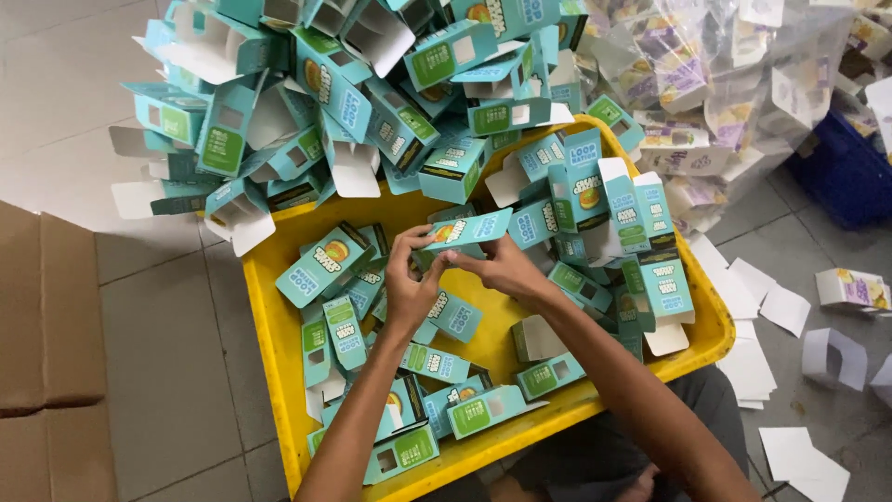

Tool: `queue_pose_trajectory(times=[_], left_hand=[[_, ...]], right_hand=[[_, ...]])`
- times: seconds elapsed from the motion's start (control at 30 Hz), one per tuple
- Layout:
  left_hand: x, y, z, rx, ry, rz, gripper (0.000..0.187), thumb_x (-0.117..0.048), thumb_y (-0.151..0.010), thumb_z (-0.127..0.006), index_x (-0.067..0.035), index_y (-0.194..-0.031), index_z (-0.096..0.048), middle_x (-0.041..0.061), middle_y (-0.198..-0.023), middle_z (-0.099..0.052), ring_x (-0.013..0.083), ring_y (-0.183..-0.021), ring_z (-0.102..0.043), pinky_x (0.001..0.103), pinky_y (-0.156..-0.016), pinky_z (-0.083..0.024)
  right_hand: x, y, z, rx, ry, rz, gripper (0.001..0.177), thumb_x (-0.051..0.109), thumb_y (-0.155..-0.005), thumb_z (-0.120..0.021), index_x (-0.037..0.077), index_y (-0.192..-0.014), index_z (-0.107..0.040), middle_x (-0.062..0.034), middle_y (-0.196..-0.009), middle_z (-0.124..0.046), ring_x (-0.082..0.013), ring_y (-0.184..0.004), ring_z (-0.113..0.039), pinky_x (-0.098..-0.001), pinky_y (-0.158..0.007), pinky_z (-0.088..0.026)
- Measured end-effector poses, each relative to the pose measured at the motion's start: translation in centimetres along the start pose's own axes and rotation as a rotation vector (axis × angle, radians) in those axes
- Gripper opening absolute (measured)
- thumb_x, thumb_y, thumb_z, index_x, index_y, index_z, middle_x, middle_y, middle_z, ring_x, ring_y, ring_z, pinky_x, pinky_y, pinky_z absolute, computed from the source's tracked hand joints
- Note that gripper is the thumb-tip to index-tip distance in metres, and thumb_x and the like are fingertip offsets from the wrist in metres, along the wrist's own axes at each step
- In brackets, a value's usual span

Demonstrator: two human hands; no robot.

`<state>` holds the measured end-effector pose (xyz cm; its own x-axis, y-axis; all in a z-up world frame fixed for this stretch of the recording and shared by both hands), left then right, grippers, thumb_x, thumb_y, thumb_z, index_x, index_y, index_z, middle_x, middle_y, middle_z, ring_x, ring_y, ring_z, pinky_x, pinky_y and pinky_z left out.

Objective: The person takes flat white paper inserts and folds them before placing them inside small green cardboard product boxes.

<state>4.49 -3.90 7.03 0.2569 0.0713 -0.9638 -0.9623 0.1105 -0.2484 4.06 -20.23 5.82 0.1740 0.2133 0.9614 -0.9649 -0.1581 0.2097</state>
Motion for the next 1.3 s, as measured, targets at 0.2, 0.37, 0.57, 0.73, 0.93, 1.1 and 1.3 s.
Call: queue_pose_trajectory(times=[0.2, 0.37, 0.57, 0.73, 0.93, 1.1, 1.3], left_hand=[[-1.4, -0.2, 0.7, 0.020, 0.020, -0.029, 0.028, -0.022, -0.096, -0.076, -0.008, -0.116, -0.061, 0.010, -0.131, -0.057, 0.0357, -0.126, -0.060, 0.043, -0.093, -0.062], [-0.5, -0.2, 0.9, 0.039, 0.080, -0.016, 0.028, -0.021, -0.096, -0.075, -0.009, -0.117, -0.060, 0.010, -0.134, -0.057, 0.0354, -0.128, -0.059, 0.043, -0.096, -0.060], [-2.7, -0.5, 1.7, 0.018, 0.086, -0.051, 0.024, -0.020, -0.097, -0.074, -0.010, -0.115, -0.062, 0.008, -0.135, -0.059, 0.0322, -0.127, -0.060, 0.040, -0.093, -0.061], [-6.7, -0.3, 4.3, -0.195, 0.019, -0.301, 0.047, -0.040, -0.098, -0.070, -0.015, -0.134, -0.053, 0.011, -0.158, -0.037, 0.0322, -0.143, -0.045, 0.046, -0.109, -0.053], [-7.7, 0.7, 6.8, -0.399, -0.198, -0.553, 0.051, -0.049, -0.097, -0.060, -0.009, -0.129, -0.057, 0.012, -0.140, -0.052, 0.0328, -0.142, -0.046, 0.051, -0.117, -0.041], [-7.3, 0.7, 4.8, -0.170, -0.325, -0.548, 0.036, -0.035, -0.095, -0.063, -0.007, -0.116, -0.056, 0.017, -0.135, -0.053, 0.0346, -0.128, -0.056, 0.046, -0.107, -0.049], [-6.9, 0.3, 4.7, -0.144, -0.444, -0.558, 0.027, -0.024, -0.091, -0.068, -0.008, -0.110, -0.058, 0.013, -0.134, -0.054, 0.0323, -0.121, -0.059, 0.044, -0.100, -0.050]], right_hand=[[2.8, 0.7, -0.7, 0.010, -0.041, 0.019, 0.035, 0.020, -0.095, -0.073, -0.005, -0.118, -0.067, -0.0128, -0.084, -0.060, -0.0078, -0.051, -0.042, -0.0272, -0.046, -0.037], [4.9, 1.6, -1.5, -0.029, -0.017, -0.037, 0.031, 0.028, -0.092, -0.078, -0.001, -0.083, -0.069, -0.0044, -0.054, -0.048, -0.0098, -0.047, -0.044, -0.0282, -0.050, -0.040], [8.8, 2.9, -2.2, -0.014, 0.132, -0.075, 0.047, 0.036, -0.093, -0.077, -0.003, -0.071, -0.066, -0.0090, -0.054, -0.050, -0.0173, -0.054, -0.052, -0.0385, -0.064, -0.049], [14.9, 5.0, -1.5, -0.335, 0.294, 0.441, 0.029, 0.016, -0.080, -0.089, 0.000, -0.072, -0.066, -0.0096, -0.048, -0.055, -0.0181, -0.043, -0.056, -0.0324, -0.049, -0.049], [28.0, 6.3, 1.8, -0.631, 0.574, 0.955, 0.026, 0.014, -0.089, -0.091, -0.001, -0.088, -0.071, -0.0165, -0.068, -0.062, -0.0349, -0.056, -0.059, -0.0444, -0.063, -0.053], [37.0, -4.0, 1.5, -0.592, 0.798, 1.277, 0.016, 0.003, -0.092, -0.085, -0.005, -0.104, -0.079, -0.0117, -0.093, -0.067, -0.0196, -0.064, -0.051, -0.0339, -0.056, -0.041], [36.0, -15.7, 1.0, -0.669, 1.104, 1.091, 0.039, 0.014, -0.077, -0.089, 0.007, -0.114, -0.077, -0.0045, -0.123, -0.072, -0.0298, -0.086, -0.070, -0.0426, -0.073, -0.054]])
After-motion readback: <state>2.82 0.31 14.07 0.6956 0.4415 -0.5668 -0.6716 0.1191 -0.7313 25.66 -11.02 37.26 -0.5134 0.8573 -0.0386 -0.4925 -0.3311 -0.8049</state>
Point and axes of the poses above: each hand's wrist, its own y-axis away from the middle knuckle, its own z-axis out of the back of the hand, x = y × z, the point moved 8 cm from there along -y, towards the middle knuckle
